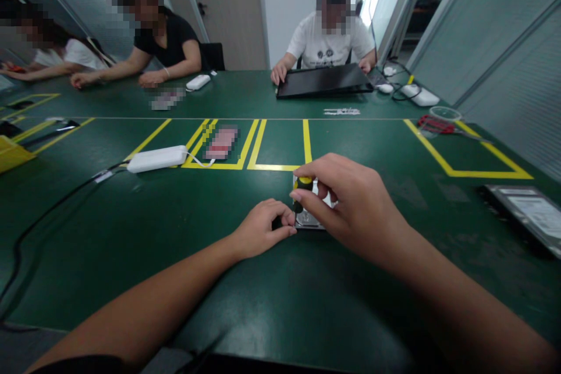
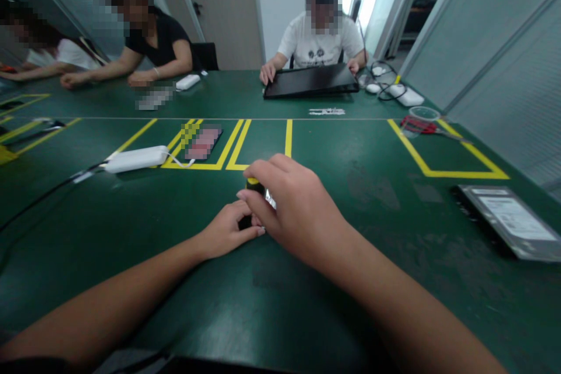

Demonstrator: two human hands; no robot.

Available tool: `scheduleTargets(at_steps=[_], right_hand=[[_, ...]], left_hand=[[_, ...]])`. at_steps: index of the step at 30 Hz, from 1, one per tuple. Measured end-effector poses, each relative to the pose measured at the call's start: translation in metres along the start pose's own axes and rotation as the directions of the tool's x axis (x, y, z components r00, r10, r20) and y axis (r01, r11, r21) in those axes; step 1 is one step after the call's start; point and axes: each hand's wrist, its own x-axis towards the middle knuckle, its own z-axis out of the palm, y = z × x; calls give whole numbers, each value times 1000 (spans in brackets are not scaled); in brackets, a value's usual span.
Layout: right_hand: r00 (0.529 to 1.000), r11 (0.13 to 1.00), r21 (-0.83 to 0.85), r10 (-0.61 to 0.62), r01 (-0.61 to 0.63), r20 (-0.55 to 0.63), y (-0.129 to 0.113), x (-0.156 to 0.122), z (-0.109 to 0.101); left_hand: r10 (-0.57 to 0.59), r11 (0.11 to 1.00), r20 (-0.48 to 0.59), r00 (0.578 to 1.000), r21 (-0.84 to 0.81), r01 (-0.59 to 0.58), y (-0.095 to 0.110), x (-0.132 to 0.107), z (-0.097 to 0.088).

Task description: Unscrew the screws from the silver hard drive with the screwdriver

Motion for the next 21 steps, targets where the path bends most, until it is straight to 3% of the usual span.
scheduleTargets(at_steps=[21], right_hand=[[999, 996, 68, -53, 52, 12, 1, 0, -3]], left_hand=[[28, 1000, -8, 1000, 12, -27, -2, 0, 0]])
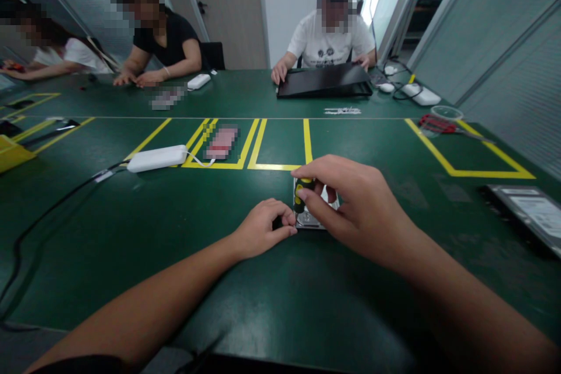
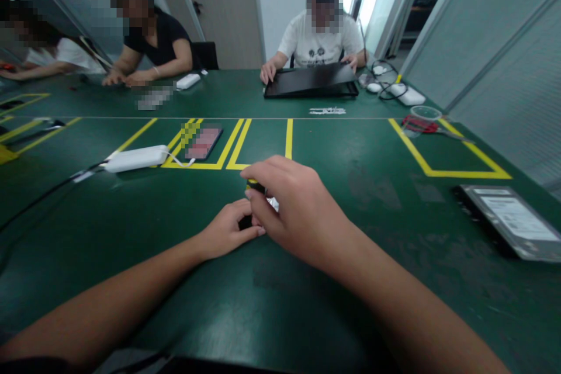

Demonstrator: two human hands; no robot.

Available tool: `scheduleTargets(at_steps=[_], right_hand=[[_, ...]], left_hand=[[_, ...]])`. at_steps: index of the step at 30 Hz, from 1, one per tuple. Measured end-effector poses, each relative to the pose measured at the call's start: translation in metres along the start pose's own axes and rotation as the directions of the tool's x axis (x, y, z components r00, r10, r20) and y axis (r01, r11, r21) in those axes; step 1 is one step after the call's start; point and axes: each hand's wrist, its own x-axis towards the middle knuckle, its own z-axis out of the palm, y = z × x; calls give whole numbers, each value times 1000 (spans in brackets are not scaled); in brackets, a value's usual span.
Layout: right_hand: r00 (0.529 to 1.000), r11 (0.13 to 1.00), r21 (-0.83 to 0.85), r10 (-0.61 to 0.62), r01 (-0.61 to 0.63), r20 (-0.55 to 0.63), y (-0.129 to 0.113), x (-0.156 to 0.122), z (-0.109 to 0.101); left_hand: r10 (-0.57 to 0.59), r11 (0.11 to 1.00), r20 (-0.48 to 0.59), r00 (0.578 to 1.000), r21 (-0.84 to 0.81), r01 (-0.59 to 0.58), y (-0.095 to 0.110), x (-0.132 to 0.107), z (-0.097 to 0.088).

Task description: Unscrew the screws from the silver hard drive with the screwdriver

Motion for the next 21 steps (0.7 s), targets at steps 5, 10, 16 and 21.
scheduleTargets(at_steps=[5, 10, 16, 21], right_hand=[[999, 998, -57, 37, -38, -23, 0, 1, 2], [996, 993, -91, 77, -80, -34, -3, -1, 1], [994, 986, -124, 103, -108, -45, -5, -2, -1], [993, 986, -121, 114, -118, -39, -5, 0, -3]], left_hand=[[-3, 1000, -2, 1000, 2, 3, -2, 0, 1], [-2, 1000, -11, 1000, -16, 2, -2, 0, 1], [-2, 1000, -5, 1000, -3, 2, 0, -1, 0], [-10, 1000, 1, 1000, -7, 10, 1, -1, -2]])
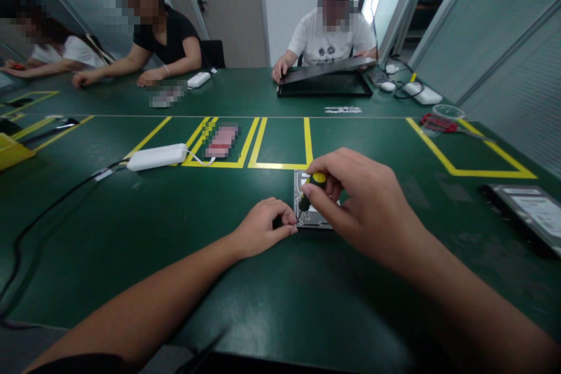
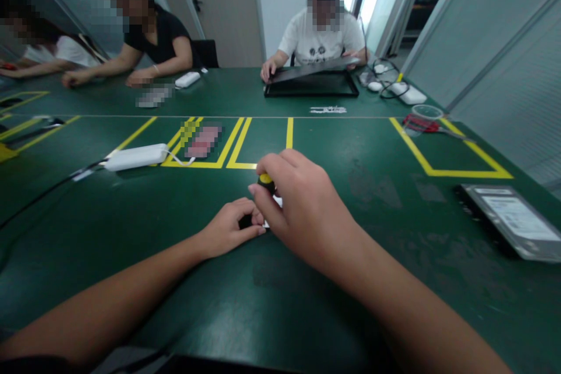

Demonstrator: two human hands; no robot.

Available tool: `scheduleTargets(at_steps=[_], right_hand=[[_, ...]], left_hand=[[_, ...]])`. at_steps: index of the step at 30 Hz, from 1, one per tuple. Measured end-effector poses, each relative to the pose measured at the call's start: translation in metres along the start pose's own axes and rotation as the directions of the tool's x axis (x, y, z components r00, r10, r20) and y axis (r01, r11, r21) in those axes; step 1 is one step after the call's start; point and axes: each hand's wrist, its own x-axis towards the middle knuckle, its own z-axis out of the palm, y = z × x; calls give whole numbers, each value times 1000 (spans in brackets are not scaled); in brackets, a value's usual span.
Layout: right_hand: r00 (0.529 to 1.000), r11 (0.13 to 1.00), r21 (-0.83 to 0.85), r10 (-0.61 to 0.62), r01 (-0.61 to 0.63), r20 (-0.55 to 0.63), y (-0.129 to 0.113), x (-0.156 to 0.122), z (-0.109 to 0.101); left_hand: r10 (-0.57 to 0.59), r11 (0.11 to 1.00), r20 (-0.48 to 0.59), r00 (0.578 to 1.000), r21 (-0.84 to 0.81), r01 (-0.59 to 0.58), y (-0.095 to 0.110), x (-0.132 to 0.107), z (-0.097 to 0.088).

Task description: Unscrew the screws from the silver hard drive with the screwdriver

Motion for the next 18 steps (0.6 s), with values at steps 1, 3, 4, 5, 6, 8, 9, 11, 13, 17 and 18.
scheduleTargets(at_steps=[1, 3, 4, 5, 6, 8, 9, 11, 13, 17, 18], right_hand=[[1000, 1000, -1, -1, 1, 0, 0, 0, -1], [1000, 1000, -3, -3, 3, 1, 0, 1, -2], [1000, 1000, -2, -4, 4, 3, 0, 1, -2], [1000, 1000, 0, -4, 4, 6, 0, 1, -2], [1000, 1000, 4, -5, 5, 8, 0, 1, -2], [1000, 1000, 13, -7, 7, 14, 1, 0, -1], [1000, 1000, 14, -8, 8, 15, 1, 0, 0], [1000, 1000, 12, -11, 10, 15, 1, 0, 0], [1000, 1000, 8, -9, 9, 17, 2, 0, 1], [1000, 1000, 5, -10, 10, 17, 2, 0, 0], [1000, 1000, 5, -11, 11, 14, 1, 0, 0]], left_hand=[[0, 1000, 1, 1000, -1, 0, 0, 0, 0], [1, 1000, 1, 1000, -3, -1, 0, 0, 0], [2, 1000, 0, 1000, -4, -2, 0, 0, 0], [4, 1000, -1, 1000, -4, -4, 0, 1, 0], [5, 1000, -2, 1000, -4, -5, 0, 1, 0], [6, 1000, -4, 1000, -4, -6, 0, 1, 0], [6, 1000, -5, 1000, -4, -6, 0, 1, 0], [6, 1000, -8, 1000, -1, -6, 0, 1, 0], [8, 1000, -9, 1000, -1, -8, 1, 1, 1], [9, 1000, -9, 1000, -5, -10, 1, 1, 0], [10, 1000, -10, 1000, -5, -10, 1, 1, 0]])
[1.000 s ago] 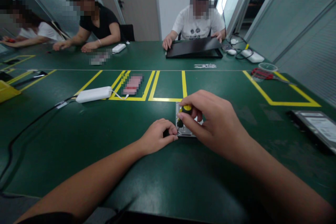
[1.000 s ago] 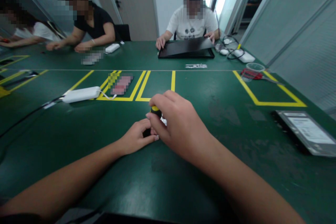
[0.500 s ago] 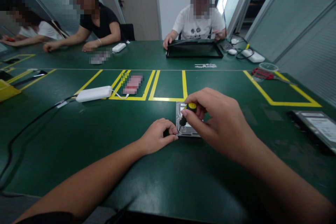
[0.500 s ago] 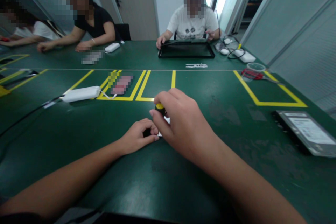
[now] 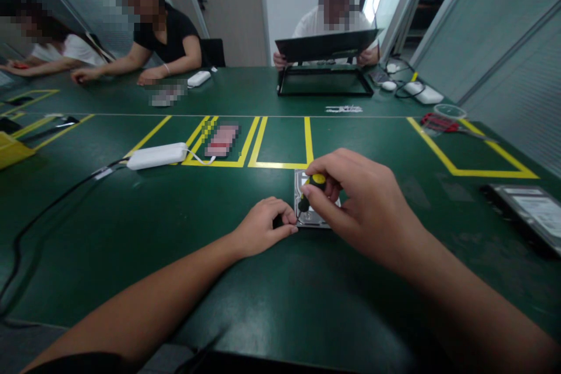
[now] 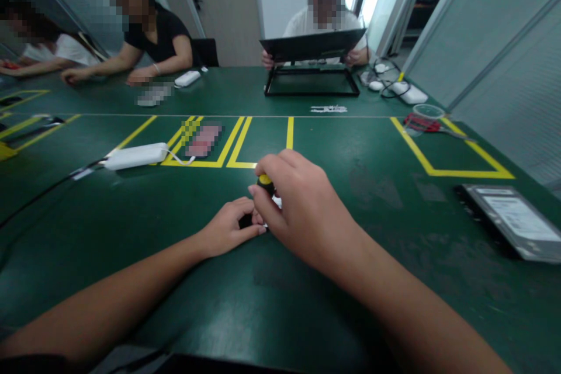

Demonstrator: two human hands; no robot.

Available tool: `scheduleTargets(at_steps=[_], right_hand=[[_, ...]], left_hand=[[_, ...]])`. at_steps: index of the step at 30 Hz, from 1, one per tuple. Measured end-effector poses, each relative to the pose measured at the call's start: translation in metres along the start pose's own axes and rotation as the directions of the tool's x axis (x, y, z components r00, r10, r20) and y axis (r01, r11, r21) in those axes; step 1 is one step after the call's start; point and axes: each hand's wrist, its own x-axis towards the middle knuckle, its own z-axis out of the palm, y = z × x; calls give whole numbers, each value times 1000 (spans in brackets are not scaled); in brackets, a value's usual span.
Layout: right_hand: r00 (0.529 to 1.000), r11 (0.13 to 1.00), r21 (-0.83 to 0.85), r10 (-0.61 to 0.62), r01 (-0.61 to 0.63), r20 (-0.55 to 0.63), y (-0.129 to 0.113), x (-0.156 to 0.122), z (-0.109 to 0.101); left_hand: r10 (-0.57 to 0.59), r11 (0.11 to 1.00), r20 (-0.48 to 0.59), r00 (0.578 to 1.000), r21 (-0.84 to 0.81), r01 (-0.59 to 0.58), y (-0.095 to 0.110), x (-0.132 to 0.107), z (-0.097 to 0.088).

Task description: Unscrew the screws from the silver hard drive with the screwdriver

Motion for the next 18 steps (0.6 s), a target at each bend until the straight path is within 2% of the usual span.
scheduleTargets(at_steps=[9, 14, 18], right_hand=[[1000, 1000, -9, -6, 6, -5, -2, 0, 0], [998, 1000, 7, -3, 2, 63, -5, -1, -2], [999, 1000, 14, -18, 18, 28, -7, -2, -4]], left_hand=[[-6, 1000, 9, 1000, 11, 6, -1, 0, 0], [-2, 1000, 6, 1000, 12, 2, -2, 0, 0], [1, 1000, 0, 1000, 9, -1, -2, 0, 0]])
